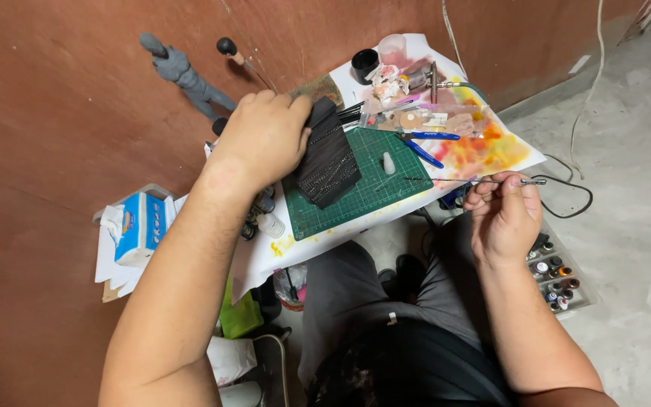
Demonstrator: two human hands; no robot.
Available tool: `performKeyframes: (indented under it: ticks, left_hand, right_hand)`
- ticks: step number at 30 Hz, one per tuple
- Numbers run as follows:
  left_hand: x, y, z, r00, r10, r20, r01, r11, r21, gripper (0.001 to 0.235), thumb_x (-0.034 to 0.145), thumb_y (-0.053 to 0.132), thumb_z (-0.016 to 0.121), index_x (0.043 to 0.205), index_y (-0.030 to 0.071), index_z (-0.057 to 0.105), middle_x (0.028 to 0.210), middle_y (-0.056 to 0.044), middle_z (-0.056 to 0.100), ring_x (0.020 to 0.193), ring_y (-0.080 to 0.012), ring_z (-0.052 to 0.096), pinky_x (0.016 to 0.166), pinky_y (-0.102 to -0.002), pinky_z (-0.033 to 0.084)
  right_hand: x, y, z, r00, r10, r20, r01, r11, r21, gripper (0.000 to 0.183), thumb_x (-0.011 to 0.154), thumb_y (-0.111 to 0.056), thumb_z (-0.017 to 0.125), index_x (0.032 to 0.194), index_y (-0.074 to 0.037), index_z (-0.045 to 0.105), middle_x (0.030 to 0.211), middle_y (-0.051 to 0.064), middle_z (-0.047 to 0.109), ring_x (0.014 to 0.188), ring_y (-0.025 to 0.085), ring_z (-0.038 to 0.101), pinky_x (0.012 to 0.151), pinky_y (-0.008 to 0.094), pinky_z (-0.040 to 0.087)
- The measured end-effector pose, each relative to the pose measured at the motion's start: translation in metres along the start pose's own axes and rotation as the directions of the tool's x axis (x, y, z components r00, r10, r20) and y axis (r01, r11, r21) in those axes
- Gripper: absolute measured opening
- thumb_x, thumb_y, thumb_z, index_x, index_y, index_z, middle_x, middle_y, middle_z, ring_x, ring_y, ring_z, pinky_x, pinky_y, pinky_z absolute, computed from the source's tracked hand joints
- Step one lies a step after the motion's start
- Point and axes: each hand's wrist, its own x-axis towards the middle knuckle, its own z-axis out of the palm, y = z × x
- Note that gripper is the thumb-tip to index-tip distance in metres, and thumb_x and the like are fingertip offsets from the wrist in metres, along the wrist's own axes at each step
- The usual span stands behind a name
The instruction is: Painting a small figurine component using an airbrush tool at a workstation.
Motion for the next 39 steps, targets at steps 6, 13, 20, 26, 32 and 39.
performKeyframes:
  ticks: [6,13,20,26,32,39]
  left_hand:
    - [0.005,0.008,-0.004,0.997,-0.066,0.051,0.069,0.996,-0.062,0.034,0.095,0.032,0.059,0.125,0.018,0.068,0.089,-0.013,0.072,0.088,-0.0333,0.07,0.082,-0.043,0.049]
    - [0.014,0.012,0.006,0.994,-0.111,0.009,0.112,0.985,-0.13,0.023,0.091,0.018,0.052,0.109,0.009,0.063,0.084,-0.018,0.068,0.08,-0.0442,0.061,0.074,-0.057,0.049]
    - [0.026,0.014,0.013,0.987,-0.158,-0.026,0.154,0.981,-0.116,0.026,0.084,0.016,0.053,0.105,0.01,0.065,0.086,-0.018,0.071,0.08,-0.0441,0.064,0.069,-0.056,0.051]
    - [0.044,0.018,0.016,0.973,-0.225,0.052,0.229,0.967,-0.112,0.029,0.084,0.017,0.053,0.108,0.01,0.067,0.091,-0.017,0.073,0.083,-0.0434,0.066,0.072,-0.056,0.053]
    - [0.046,0.017,0.011,0.956,-0.283,0.082,0.293,0.944,-0.152,0.029,0.089,0.029,0.056,0.108,0.011,0.067,0.096,-0.016,0.073,0.087,-0.0425,0.068,0.072,-0.056,0.053]
    - [-0.054,0.027,-0.026,0.748,-0.499,-0.437,0.143,0.764,-0.629,0.022,0.105,0.019,0.049,0.108,0.006,0.067,0.101,-0.01,0.065,0.093,-0.0331,0.058,0.084,-0.043,0.045]
  right_hand:
    - [-0.001,0.0,0.0,1.0,0.011,0.005,-0.011,1.0,-0.01,0.022,0.112,-0.024,0.055,0.108,-0.002,0.061,0.078,0.017,0.066,0.065,0.024,0.073,0.061,0.035,0.067]
    - [-0.012,-0.013,0.02,0.995,0.08,-0.058,-0.085,0.993,-0.081,0.022,0.105,-0.027,0.066,0.1,-0.005,0.064,0.079,0.014,0.066,0.064,0.023,0.063,0.058,0.031,0.056]
    - [-0.012,-0.014,0.021,0.996,0.068,-0.063,-0.073,0.994,-0.083,0.02,0.106,-0.024,0.064,0.1,-0.006,0.063,0.079,0.014,0.065,0.068,0.021,0.065,0.058,0.031,0.056]
    - [-0.012,-0.013,0.021,0.997,0.07,-0.045,-0.074,0.994,-0.086,0.018,0.108,-0.023,0.062,0.1,-0.007,0.064,0.077,0.013,0.064,0.067,0.021,0.065,0.057,0.031,0.056]
    - [-0.011,-0.015,0.019,0.996,0.083,-0.022,-0.084,0.991,-0.102,0.018,0.107,-0.025,0.063,0.099,-0.009,0.064,0.078,0.012,0.064,0.065,0.022,0.063,0.058,0.031,0.054]
    - [-0.007,-0.019,0.018,0.996,0.074,-0.051,-0.08,0.99,-0.118,0.019,0.105,-0.027,0.067,0.099,-0.01,0.066,0.078,0.01,0.064,0.067,0.02,0.062,0.06,0.03,0.053]
